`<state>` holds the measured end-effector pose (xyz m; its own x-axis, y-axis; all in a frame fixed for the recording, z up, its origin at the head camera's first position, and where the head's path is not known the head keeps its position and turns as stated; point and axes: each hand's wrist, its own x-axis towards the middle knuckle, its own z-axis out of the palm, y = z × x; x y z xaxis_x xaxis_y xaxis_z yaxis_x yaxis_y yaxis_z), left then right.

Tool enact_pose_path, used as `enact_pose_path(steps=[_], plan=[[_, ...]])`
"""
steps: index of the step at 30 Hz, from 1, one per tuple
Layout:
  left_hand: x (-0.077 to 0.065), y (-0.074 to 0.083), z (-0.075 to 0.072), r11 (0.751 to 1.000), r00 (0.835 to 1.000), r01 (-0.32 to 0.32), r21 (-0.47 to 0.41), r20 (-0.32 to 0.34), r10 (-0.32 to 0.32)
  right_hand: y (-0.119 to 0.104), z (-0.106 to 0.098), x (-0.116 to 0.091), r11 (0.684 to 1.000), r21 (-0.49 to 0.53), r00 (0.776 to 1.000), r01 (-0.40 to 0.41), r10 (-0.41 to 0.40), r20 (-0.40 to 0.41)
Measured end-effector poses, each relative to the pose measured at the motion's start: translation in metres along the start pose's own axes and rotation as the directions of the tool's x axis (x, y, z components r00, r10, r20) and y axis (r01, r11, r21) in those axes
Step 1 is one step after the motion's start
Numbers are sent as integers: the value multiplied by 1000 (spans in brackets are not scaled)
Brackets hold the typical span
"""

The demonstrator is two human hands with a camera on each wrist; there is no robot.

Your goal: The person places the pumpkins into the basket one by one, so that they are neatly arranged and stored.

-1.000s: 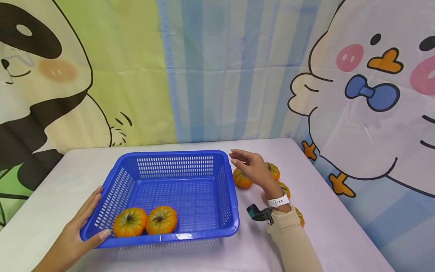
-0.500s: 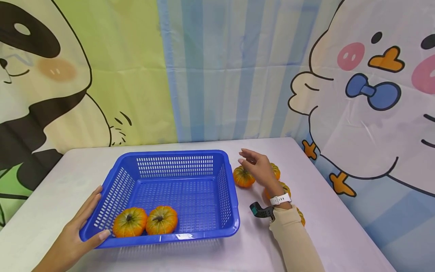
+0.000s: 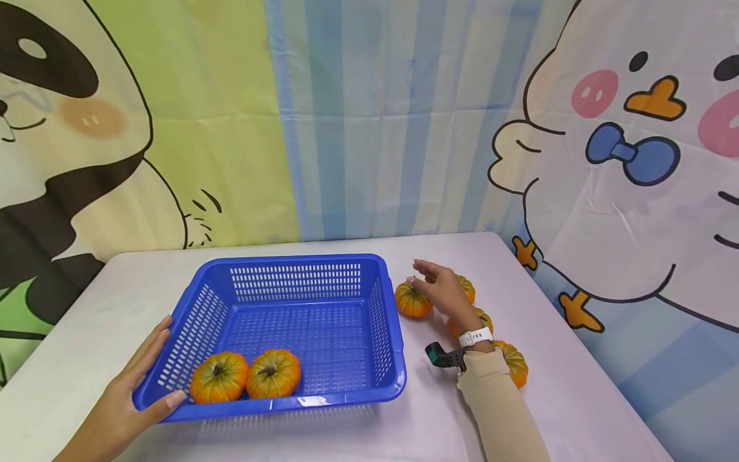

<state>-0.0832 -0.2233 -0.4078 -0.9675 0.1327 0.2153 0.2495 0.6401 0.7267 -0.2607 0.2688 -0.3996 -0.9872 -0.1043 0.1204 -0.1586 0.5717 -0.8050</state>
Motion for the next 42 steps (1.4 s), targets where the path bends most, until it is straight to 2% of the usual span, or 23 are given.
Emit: enact_pose_path(steps=[4, 13, 21, 28, 32, 42], plan=[[-2, 0, 0, 1000, 1000, -14, -10, -8, 14, 4, 0, 1, 1000, -5, 999, -25, 25, 31], [0, 0, 0, 1000, 1000, 2, 1, -3, -2, 10, 1, 1, 989, -21, 986, -144, 145, 82], [1, 0, 0, 1000, 1000, 8, -9, 4, -8, 9, 3, 0, 990, -84, 981, -116, 127, 148], [1, 2, -1, 999, 999, 33, 32, 1, -33, 9, 2, 0, 977, -138, 968, -164, 186, 169], [2, 3, -1, 999, 1000, 31, 42, 2, -31, 9, 2, -2, 976, -145, 965, -162, 187, 183], [3, 0, 0, 998, 1000, 21, 55, -9, -21, 6, 4, -1, 982, -173, 978, -74, 106, 181]])
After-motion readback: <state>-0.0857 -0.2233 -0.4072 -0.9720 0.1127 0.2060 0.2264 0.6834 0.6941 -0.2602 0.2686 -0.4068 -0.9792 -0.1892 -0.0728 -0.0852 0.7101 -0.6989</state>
